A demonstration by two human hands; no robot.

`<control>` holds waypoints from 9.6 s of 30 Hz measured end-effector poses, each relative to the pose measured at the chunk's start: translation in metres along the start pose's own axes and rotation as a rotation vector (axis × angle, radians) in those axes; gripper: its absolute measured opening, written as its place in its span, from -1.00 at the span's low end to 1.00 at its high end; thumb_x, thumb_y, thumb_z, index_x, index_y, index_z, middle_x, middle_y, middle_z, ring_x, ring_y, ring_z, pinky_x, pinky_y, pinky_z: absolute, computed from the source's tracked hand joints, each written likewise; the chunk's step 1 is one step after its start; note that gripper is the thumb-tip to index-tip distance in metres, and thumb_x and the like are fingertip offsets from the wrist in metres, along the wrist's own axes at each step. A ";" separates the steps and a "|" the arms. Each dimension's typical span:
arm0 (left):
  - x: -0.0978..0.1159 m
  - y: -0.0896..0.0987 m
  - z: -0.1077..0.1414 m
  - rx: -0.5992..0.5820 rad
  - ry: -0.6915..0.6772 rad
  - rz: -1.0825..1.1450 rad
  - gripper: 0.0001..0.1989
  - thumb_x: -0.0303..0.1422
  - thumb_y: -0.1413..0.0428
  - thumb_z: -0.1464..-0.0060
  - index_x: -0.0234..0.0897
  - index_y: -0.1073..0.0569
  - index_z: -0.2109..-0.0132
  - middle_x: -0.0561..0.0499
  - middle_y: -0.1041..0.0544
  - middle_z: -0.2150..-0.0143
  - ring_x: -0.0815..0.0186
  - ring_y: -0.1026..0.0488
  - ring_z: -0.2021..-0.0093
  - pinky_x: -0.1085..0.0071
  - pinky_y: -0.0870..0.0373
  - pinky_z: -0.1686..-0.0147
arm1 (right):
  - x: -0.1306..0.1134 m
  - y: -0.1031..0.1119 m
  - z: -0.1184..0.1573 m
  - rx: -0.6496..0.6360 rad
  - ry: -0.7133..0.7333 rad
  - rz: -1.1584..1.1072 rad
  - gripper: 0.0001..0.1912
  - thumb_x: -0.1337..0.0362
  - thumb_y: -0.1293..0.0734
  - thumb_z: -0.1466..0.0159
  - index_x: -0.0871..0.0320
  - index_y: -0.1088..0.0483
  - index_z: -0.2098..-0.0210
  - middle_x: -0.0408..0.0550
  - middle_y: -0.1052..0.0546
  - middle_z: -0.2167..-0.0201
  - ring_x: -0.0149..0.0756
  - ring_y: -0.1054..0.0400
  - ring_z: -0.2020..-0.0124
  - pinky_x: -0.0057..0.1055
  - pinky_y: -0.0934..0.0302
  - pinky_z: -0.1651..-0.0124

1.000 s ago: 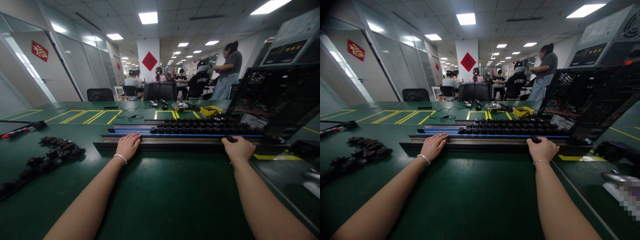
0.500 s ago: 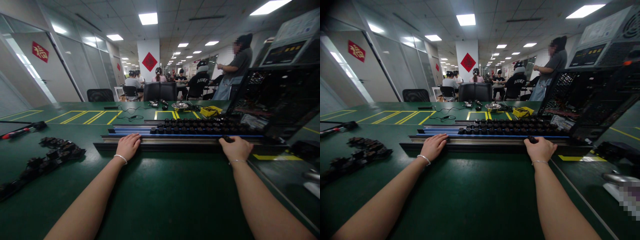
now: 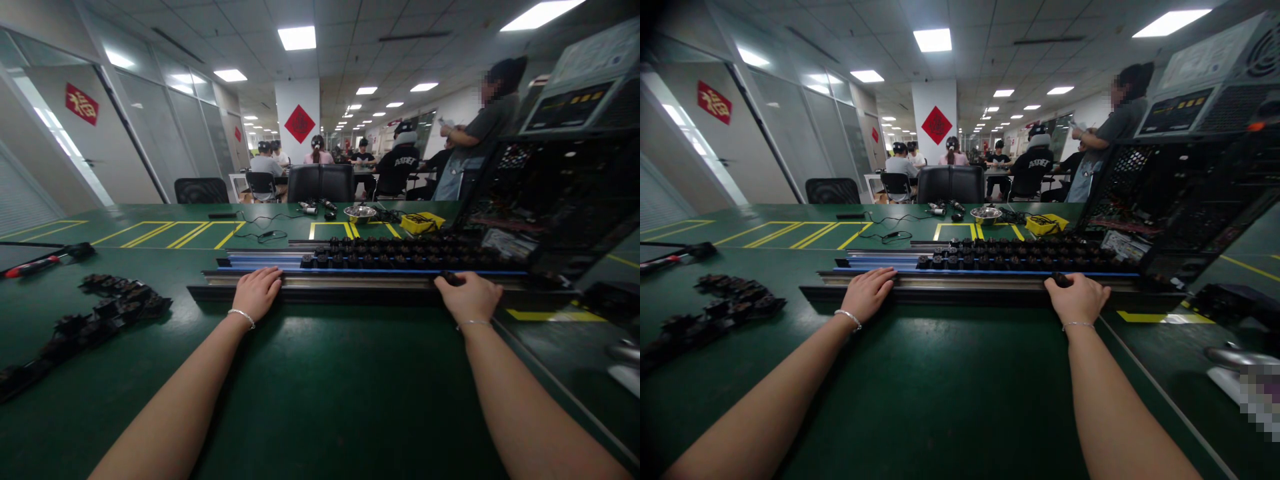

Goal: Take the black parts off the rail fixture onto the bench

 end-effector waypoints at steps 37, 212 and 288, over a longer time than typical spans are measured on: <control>0.000 0.001 0.000 -0.013 -0.010 -0.026 -0.59 -0.18 0.23 -0.21 -0.05 -0.37 -0.07 0.10 -0.39 -0.13 0.27 -0.28 -0.13 0.25 -0.17 -0.04 | -0.019 0.007 0.008 -0.075 0.112 0.009 -0.71 0.02 -0.28 0.03 0.11 -0.29 0.47 -0.01 -0.39 0.42 -0.11 -0.23 0.23 -0.21 -0.12 0.11; 0.000 0.001 -0.001 -0.015 -0.009 -0.026 -0.60 -0.19 0.21 -0.21 -0.01 -0.36 -0.08 0.10 -0.39 -0.13 0.27 -0.29 -0.12 0.24 -0.18 -0.04 | -0.043 0.008 0.022 -0.088 0.469 -0.106 -0.59 -0.09 -0.23 -0.11 0.14 -0.44 0.44 0.00 -0.50 0.44 -0.14 -0.34 0.30 -0.20 -0.15 0.16; 0.000 0.000 -0.001 -0.012 -0.016 -0.017 -0.59 -0.19 0.21 -0.21 -0.07 -0.38 -0.07 0.09 -0.40 -0.13 0.24 -0.29 -0.12 0.21 -0.19 -0.03 | -0.068 0.005 0.039 -0.186 0.697 -0.267 -0.70 0.02 -0.27 -0.15 0.11 -0.49 0.40 -0.01 -0.53 0.34 -0.18 -0.37 0.21 -0.20 -0.26 0.09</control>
Point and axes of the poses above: each hand's wrist, its own z-axis away from the middle knuckle, its own y-axis out of the back of the hand, x = y × z, the point moved 2 cm from there along -z, towards the middle knuckle
